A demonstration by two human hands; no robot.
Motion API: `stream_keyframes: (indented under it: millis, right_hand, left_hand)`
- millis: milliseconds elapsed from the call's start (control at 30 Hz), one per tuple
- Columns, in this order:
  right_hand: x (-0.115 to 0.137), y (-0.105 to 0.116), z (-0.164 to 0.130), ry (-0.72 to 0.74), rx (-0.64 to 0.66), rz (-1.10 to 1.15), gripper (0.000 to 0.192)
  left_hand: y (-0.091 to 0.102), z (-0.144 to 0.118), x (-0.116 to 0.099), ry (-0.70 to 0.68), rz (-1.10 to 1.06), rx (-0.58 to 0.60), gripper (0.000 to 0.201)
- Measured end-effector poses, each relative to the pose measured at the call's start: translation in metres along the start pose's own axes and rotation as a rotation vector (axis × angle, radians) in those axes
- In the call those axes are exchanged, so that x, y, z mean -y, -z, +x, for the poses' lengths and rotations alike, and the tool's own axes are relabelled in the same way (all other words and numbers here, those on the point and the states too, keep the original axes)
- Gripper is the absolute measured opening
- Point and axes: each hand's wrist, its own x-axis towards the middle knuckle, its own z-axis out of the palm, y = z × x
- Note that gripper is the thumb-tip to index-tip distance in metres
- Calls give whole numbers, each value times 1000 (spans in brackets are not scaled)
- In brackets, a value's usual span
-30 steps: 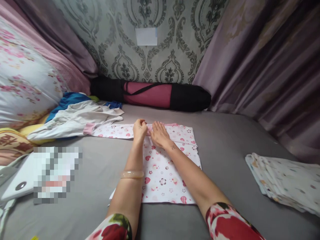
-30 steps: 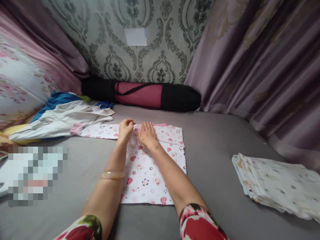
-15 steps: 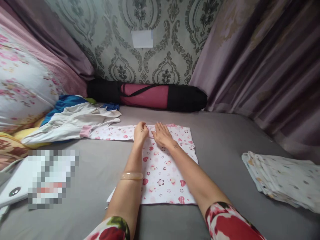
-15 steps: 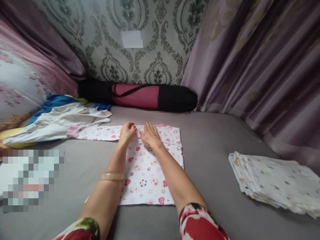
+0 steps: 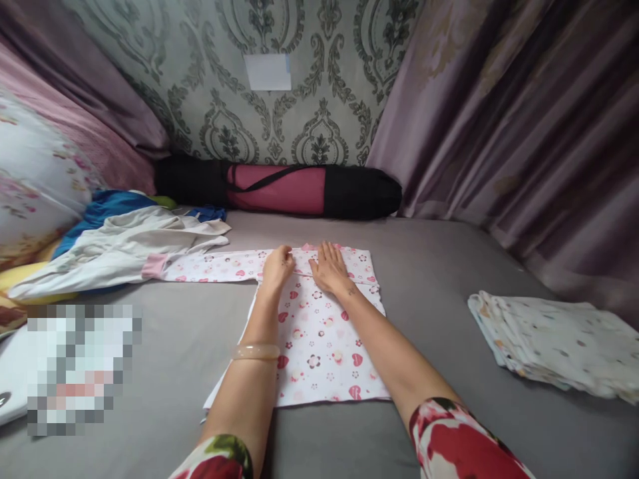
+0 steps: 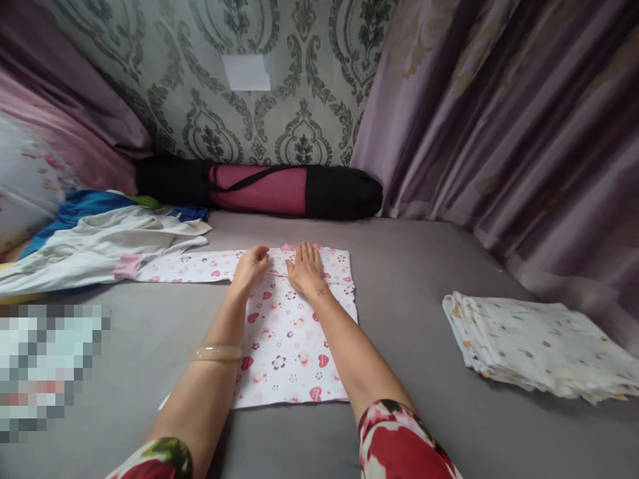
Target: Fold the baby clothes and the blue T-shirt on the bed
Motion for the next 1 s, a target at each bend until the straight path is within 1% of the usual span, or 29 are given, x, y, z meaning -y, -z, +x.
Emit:
stream_keyframes:
  millis: [100, 200, 233, 300, 367, 400, 467, 567, 667, 733, 833, 933, 1000]
  right_hand:
    - [-3, -2, -1, -47, 37, -2, 68]
    - [-6, 1, -1, -24, 63, 35, 67]
    - [-9, 3, -2, -14, 57, 52, 67]
    - [-17, 7, -6, -26, -2, 64, 66]
    - [-28, 9, -12, -105, -81, 39, 66]
    - [-34, 9, -15, -155, -100, 21, 66]
    - [-44, 7, -19, -228, -87, -6, 66]
    - [-52, 5, -21, -250, -44, -23, 67]
    - [-56, 10, -21, -235, 0, -7, 67]
    - [-60, 15, -25, -236, -20, -16, 66]
    - [-72, 21, -34, -269, -65, -63, 66]
    - [-82, 21, -42, -286, -19, -63, 67]
    - [-85, 19, -43, -283, -10, -62, 67]
  left_hand:
    - [-1, -2, 1, -41, 63, 15, 35]
    - [-4, -2, 4, -111, 146, 41, 33]
    - [-6, -1, 5, -132, 178, 57, 32]
    - [-9, 0, 7, -171, 242, 87, 31]
    - [-13, 1, 9, -196, 301, 103, 33]
    - [-16, 1, 10, -199, 321, 110, 34]
    - [-20, 0, 10, -187, 342, 127, 37]
    - [-24, -4, 9, -152, 354, 143, 46]
    - [-26, -10, 7, -112, 370, 144, 59]
    - [-27, -14, 6, -98, 377, 142, 62]
    - [-30, -18, 5, -111, 383, 109, 62]
    - [-33, -19, 7, -141, 378, 64, 61]
    - [-35, -19, 9, -162, 366, 29, 59]
